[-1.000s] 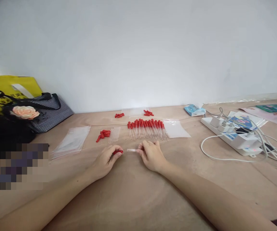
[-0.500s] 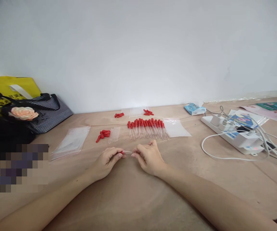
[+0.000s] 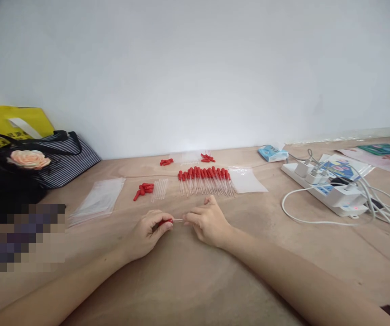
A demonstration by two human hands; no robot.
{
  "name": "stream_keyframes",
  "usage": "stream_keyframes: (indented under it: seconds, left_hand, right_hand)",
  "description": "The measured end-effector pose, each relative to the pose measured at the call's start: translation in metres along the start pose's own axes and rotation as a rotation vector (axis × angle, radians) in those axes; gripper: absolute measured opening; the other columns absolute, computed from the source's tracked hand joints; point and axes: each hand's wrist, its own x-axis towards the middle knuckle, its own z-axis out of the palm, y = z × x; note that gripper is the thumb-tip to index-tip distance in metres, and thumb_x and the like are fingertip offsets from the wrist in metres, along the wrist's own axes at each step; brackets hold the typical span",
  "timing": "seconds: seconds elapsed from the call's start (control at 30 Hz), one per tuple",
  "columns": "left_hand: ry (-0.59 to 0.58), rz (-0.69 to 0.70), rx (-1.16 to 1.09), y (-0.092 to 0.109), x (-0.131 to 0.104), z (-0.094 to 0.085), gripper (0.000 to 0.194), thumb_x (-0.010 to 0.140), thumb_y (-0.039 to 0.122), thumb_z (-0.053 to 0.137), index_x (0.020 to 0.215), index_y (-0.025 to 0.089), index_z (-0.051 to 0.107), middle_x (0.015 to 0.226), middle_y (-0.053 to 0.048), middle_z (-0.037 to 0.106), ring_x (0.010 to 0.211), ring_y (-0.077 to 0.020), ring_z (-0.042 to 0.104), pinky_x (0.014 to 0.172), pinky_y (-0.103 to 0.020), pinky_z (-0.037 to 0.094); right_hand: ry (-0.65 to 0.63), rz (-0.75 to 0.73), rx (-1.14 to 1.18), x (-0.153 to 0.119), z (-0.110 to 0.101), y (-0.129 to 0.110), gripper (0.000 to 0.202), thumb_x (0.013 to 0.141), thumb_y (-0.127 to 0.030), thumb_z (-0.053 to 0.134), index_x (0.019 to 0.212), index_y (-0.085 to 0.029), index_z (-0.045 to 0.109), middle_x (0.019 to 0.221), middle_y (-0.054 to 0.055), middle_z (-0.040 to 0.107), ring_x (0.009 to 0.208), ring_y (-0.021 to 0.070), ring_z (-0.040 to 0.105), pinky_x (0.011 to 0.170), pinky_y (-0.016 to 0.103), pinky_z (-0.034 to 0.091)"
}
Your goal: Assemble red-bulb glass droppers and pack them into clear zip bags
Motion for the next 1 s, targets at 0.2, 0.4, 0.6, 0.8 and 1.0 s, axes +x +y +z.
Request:
stream_keyframes:
  seconds: [0.2, 0.4, 0.6, 0.8, 1.0]
  left_hand:
    - [-0.011, 0.166, 0.082, -0.002, -0.001, 0.004, 0.021, 0.086, 0.027, 0.040, 0.077, 0.019, 0.057, 0.069, -0.002, 0.061, 0.068, -0.0158, 0.053, 0.074, -0.033, 0.038]
    - [-0.015, 0.222, 0.098, -0.002, -0.003, 0.004, 0.020, 0.086, 0.025, 0.039, 0.076, 0.018, 0.055, 0.067, -0.002, 0.058, 0.065, -0.0152, 0.050, 0.074, -0.032, 0.037]
    - [-0.024, 0.224, 0.124, -0.003, -0.003, 0.003, 0.024, 0.087, 0.024, 0.035, 0.073, 0.017, 0.054, 0.064, -0.002, 0.055, 0.063, -0.0149, 0.049, 0.074, -0.033, 0.037]
    - [-0.036, 0.244, 0.127, -0.004, -0.002, 0.005, 0.022, 0.087, 0.022, 0.037, 0.074, 0.016, 0.054, 0.066, -0.003, 0.057, 0.064, -0.0148, 0.048, 0.073, -0.032, 0.037]
    - [-0.069, 0.231, 0.101, -0.007, 0.002, 0.000, 0.018, 0.086, 0.024, 0.041, 0.081, 0.017, 0.057, 0.070, -0.002, 0.059, 0.067, -0.0147, 0.050, 0.072, -0.031, 0.037]
  right_hand:
    - [0.008, -0.054, -0.038, 0.001, 0.002, 0.001, 0.025, 0.083, -0.017, 0.038, 0.080, -0.020, 0.063, 0.066, 0.001, 0.061, 0.058, 0.0098, 0.044, 0.070, 0.031, 0.020]
    - [0.018, -0.026, 0.015, 0.002, 0.009, -0.008, 0.027, 0.085, -0.020, 0.036, 0.074, -0.018, 0.060, 0.063, 0.001, 0.059, 0.056, 0.0104, 0.042, 0.066, 0.031, 0.018]
    - [0.004, -0.010, 0.039, 0.006, 0.014, -0.011, 0.028, 0.085, -0.020, 0.034, 0.070, -0.018, 0.057, 0.061, 0.000, 0.058, 0.053, 0.0099, 0.040, 0.064, 0.030, 0.018]
    - [-0.022, -0.004, 0.033, 0.007, 0.015, -0.012, 0.028, 0.086, -0.021, 0.033, 0.068, -0.017, 0.055, 0.061, 0.000, 0.059, 0.052, 0.0092, 0.040, 0.064, 0.030, 0.017]
    - [-0.042, 0.007, 0.026, 0.009, 0.014, -0.008, 0.027, 0.088, -0.025, 0.034, 0.075, -0.018, 0.058, 0.065, -0.001, 0.062, 0.053, 0.0086, 0.042, 0.065, 0.029, 0.016]
